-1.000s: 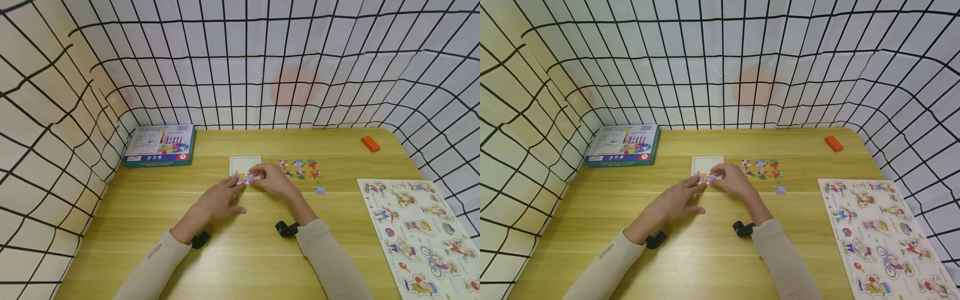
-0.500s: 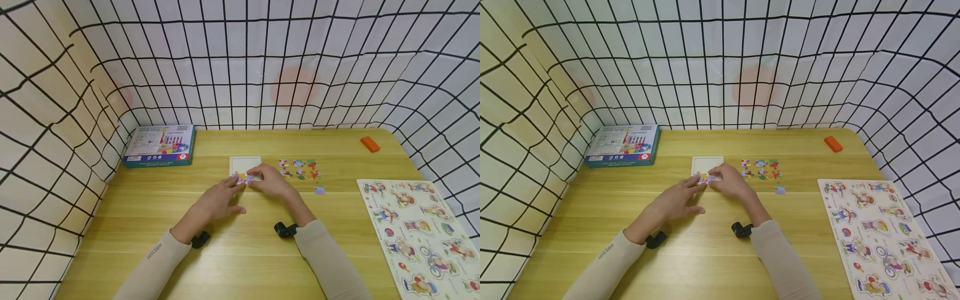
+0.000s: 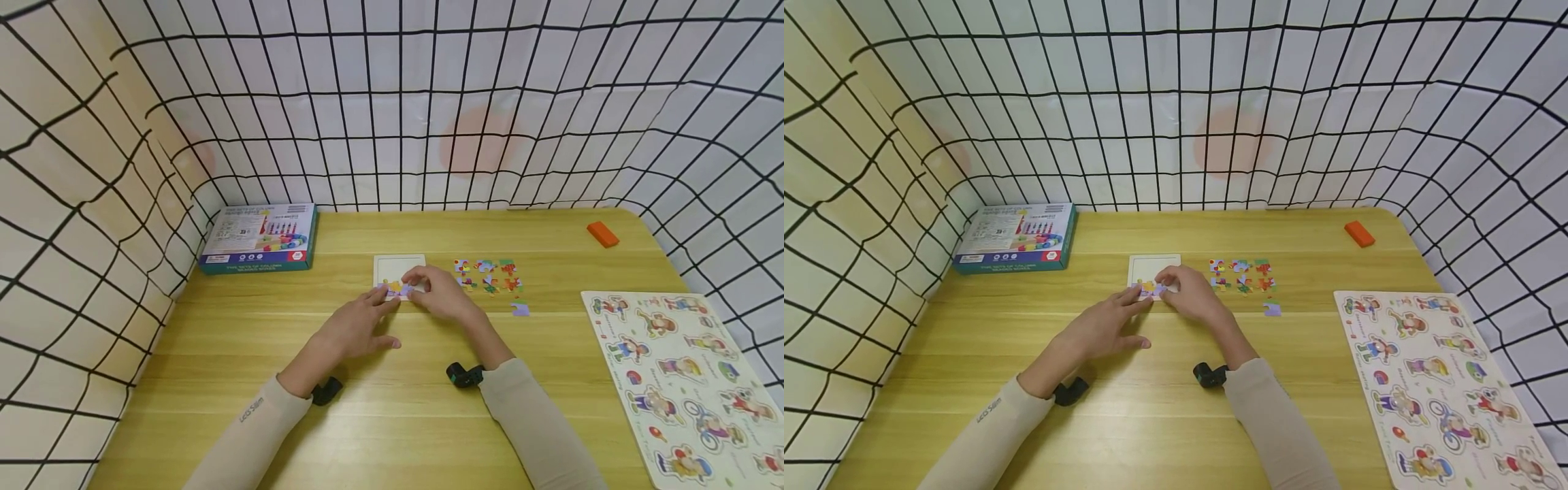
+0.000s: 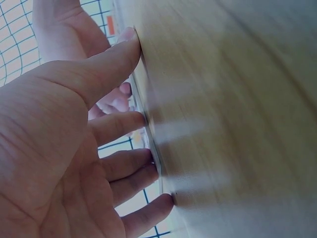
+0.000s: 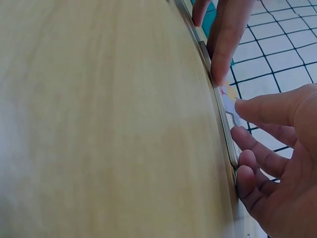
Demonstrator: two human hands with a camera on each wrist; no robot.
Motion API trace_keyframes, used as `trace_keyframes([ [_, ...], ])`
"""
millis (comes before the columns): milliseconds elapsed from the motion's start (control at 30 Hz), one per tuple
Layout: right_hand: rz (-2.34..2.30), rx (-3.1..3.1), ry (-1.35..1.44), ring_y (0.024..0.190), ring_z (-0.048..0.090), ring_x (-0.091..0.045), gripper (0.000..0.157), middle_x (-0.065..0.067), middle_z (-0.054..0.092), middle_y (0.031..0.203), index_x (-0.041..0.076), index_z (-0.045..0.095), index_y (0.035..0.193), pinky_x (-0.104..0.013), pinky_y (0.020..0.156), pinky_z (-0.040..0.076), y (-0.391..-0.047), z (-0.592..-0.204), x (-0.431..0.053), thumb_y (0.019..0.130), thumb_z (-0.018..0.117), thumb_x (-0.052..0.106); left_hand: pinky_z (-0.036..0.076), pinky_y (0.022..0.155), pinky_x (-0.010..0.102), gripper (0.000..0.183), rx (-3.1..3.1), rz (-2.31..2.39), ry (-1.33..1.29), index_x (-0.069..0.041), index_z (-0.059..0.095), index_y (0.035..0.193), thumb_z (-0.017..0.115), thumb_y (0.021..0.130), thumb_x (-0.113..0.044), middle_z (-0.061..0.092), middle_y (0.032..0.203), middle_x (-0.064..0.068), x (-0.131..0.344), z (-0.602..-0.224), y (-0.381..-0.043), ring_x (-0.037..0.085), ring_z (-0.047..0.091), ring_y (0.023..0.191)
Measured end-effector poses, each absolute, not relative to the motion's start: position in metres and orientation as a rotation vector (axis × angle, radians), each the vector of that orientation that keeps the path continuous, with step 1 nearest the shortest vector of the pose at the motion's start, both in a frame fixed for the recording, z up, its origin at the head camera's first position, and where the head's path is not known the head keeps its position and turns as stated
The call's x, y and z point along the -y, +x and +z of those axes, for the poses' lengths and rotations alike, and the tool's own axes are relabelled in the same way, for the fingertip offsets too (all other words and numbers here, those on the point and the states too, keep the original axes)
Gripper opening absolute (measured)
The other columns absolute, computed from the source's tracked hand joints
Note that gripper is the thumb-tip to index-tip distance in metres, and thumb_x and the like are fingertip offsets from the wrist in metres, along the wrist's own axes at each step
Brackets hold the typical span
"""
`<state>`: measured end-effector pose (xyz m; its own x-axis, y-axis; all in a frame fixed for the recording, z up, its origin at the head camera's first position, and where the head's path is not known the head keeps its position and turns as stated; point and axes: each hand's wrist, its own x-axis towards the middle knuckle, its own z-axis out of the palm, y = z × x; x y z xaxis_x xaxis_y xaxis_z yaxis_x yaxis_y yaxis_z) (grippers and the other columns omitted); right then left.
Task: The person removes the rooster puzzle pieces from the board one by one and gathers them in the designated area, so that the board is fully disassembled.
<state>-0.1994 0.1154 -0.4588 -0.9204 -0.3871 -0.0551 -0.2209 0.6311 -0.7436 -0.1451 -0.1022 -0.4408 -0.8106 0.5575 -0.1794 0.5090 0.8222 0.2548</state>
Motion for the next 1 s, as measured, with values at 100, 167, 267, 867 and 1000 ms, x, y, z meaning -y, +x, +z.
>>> trace_keyframes([
  [100, -1.199, -2.641, -0.486, 0.087, 0.056, -0.02, 0.022, -0.005, 0.071, 0.111, 0.015, 0.07, 0.119, -0.033, 0.078, 0.047, -0.199, -0.458, -0.115, 0.098, 0.067, 0.013, 0.035, 0.123, 0.05, 0.084, -2.756, 0.291, 0.815, -0.014, 0.043, 0.158, 0.068, 0.092, -0.061, 0.028, 0.169, 0.016, 0.102, -0.441, -0.145, 0.032, 0.028, 0.157],
  [167, -1.231, -2.633, -0.469, 0.086, 0.058, -0.02, 0.02, -0.005, 0.073, 0.107, 0.015, 0.07, 0.117, -0.032, 0.078, 0.047, -0.199, -0.458, -0.115, 0.098, 0.067, 0.012, 0.034, 0.124, 0.05, 0.084, -2.753, 0.299, 0.81, -0.015, 0.043, 0.158, 0.068, 0.092, -0.06, 0.027, 0.169, 0.015, 0.102, -0.441, -0.145, 0.032, 0.028, 0.157],
  [267, -1.272, -2.63, -0.447, 0.083, 0.06, -0.019, 0.017, -0.006, 0.074, 0.102, 0.013, 0.07, 0.115, -0.031, 0.074, 0.048, -0.199, -0.459, -0.116, 0.098, 0.067, 0.011, 0.034, 0.124, 0.049, 0.083, -2.744, 0.34, 0.801, -0.014, 0.043, 0.158, 0.069, 0.092, -0.058, 0.026, 0.17, 0.015, 0.102, -0.442, -0.145, 0.032, 0.027, 0.157],
  [867, -1.561, -2.44, -0.345, 0.079, 0.073, -0.028, 0.021, -0.018, 0.073, 0.101, 0.001, 0.071, 0.115, -0.032, 0.072, 0.061, -0.2, -0.452, -0.141, 0.096, 0.065, 0.005, 0.036, 0.123, 0.047, 0.084, -2.719, 0.423, 0.725, -0.016, 0.044, 0.158, 0.075, 0.089, -0.053, 0.028, 0.17, 0.013, 0.099, -0.439, -0.146, 0.031, 0.029, 0.156],
  [1000, -1.649, -2.333, -0.259, 0.085, 0.075, -0.03, 0.023, -0.021, 0.07, 0.103, -0.001, 0.069, 0.119, -0.035, 0.074, 0.064, -0.196, -0.447, -0.153, 0.097, 0.065, 0.005, 0.036, 0.123, 0.047, 0.085, -2.717, 0.441, 0.72, -0.017, 0.044, 0.158, 0.076, 0.089, -0.053, 0.027, 0.17, 0.012, 0.099, -0.439, -0.146, 0.032, 0.031, 0.155],
])
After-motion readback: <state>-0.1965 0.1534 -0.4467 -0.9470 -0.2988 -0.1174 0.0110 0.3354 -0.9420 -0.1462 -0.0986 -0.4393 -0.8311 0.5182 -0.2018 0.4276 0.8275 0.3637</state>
